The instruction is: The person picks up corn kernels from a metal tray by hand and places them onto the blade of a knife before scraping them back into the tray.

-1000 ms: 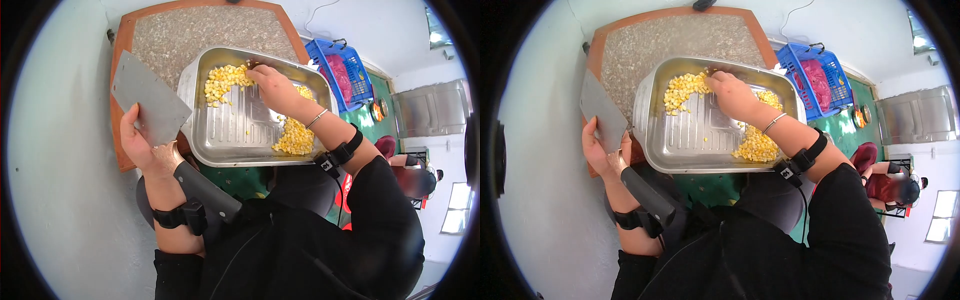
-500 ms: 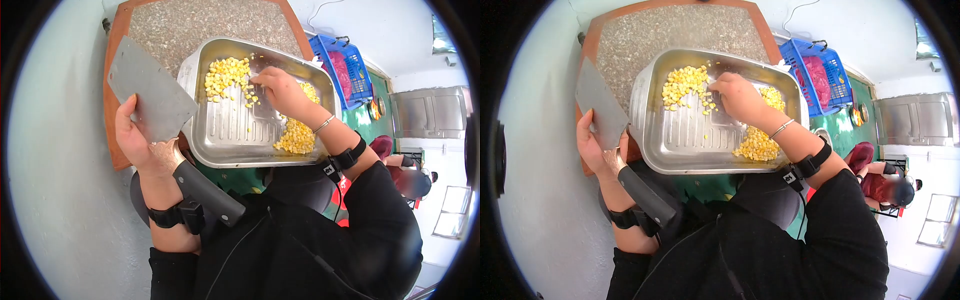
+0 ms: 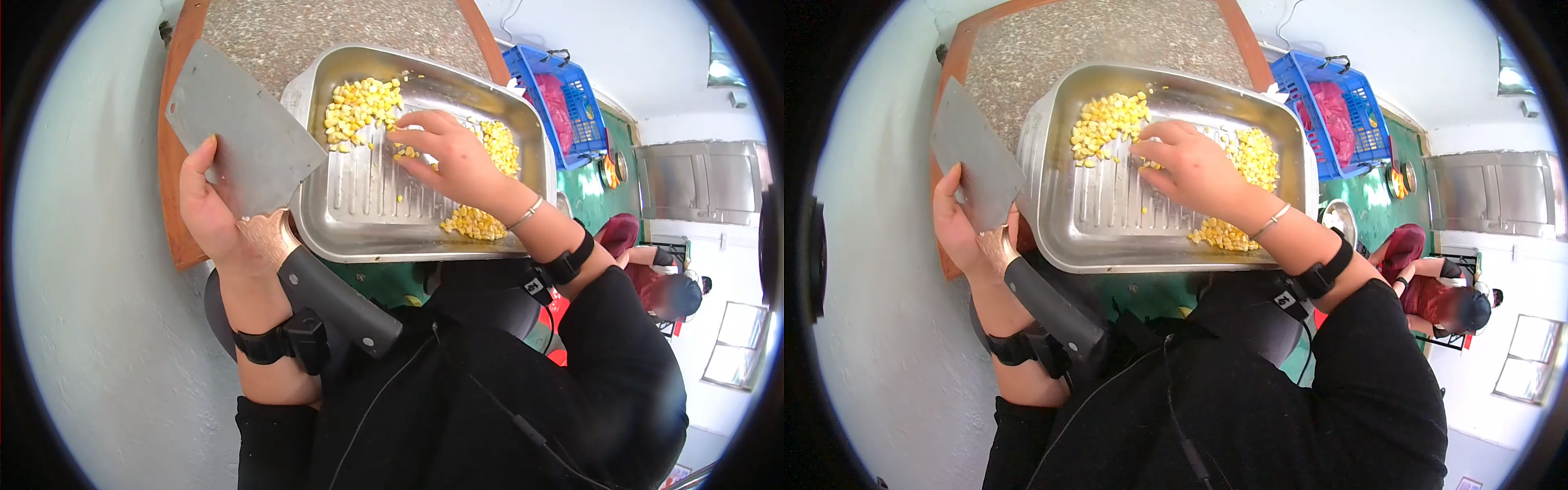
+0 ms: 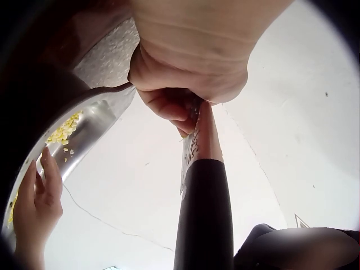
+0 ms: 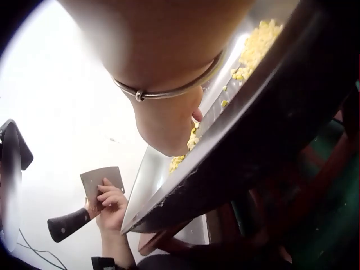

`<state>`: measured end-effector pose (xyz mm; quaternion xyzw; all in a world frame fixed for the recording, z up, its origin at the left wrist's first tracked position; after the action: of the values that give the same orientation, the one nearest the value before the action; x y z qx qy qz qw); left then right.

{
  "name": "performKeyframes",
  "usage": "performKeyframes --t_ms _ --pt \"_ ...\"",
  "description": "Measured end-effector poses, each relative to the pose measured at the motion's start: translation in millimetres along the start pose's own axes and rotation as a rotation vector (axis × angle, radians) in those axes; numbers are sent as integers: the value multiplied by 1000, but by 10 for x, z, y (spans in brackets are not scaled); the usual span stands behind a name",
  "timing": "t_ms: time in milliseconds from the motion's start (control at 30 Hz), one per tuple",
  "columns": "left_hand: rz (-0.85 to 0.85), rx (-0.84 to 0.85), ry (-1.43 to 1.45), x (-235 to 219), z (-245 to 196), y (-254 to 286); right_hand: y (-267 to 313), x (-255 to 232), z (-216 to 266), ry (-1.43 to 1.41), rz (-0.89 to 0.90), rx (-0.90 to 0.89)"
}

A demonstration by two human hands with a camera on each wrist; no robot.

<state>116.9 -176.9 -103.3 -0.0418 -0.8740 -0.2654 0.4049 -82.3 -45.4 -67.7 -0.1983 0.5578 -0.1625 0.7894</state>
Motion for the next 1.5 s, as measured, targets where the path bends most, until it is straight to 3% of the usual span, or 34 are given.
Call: performKeyframes --t_ms 100,167,300,367,400,467,600,667,733,767,800,867,900,933,1000,1033,1100,1133,1233,1500 --pt "4 -2 38 13 -1 23 -63 73 28 89 12 -44" --pt "10 14 53 -20 -5 -9 -32 155 -78 68 140 112" --pt "-28 35 40 -9 -16 -16 84 48 -133 66 220 133" --pt "-33 4 65 35 11 12 75 -165 -165 -27 36 201" --pt "-2 -9 91 64 27 23 67 -240 -165 -26 37 201" --pt "31 -23 117 120 63 42 -33 -568 -198 -119 -209 330" --pt "37 143 17 236 103 95 -227 -975 288 -150 -225 335" --pt "46 232 -24 327 153 200 -321 -878 712 -150 -65 31" --pt "55 262 -113 439 276 341 -252 -698 831 21 -23 -86" --pt "147 236 -179 492 375 404 -217 -619 830 104 60 -47" --pt "147 238 -179 513 448 454 -189 -615 820 103 59 -49" --pt "275 332 -322 651 547 601 -132 -603 642 146 28 141" --pt "313 285 -428 694 569 638 -116 -660 555 61 -79 142" --pt "306 285 -423 688 519 636 -77 -735 440 151 -71 182" --pt "332 347 -568 658 407 594 44 -888 206 80 23 451" --pt "278 440 -577 617 272 575 95 -961 114 81 30 451" --pt "218 519 -531 495 60 455 302 -949 -178 -11 155 662" --pt "158 604 -488 437 -42 419 341 -955 -215 -10 160 664" --pt "36 629 -386 339 -90 311 448 -863 -303 29 252 642" --pt "49 634 -340 333 -67 236 350 -569 -256 -9 308 524"
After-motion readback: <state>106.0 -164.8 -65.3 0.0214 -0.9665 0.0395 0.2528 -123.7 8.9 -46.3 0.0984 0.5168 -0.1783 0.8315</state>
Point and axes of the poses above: each hand's wrist, its own y-axis away from the middle knuckle, its own x-axis out of the palm, z = x × y, the point moved 6 cm from there along -y, towards the middle knuckle, and after that the axes turned 15 degrees about -z, right-handed, at the moved point
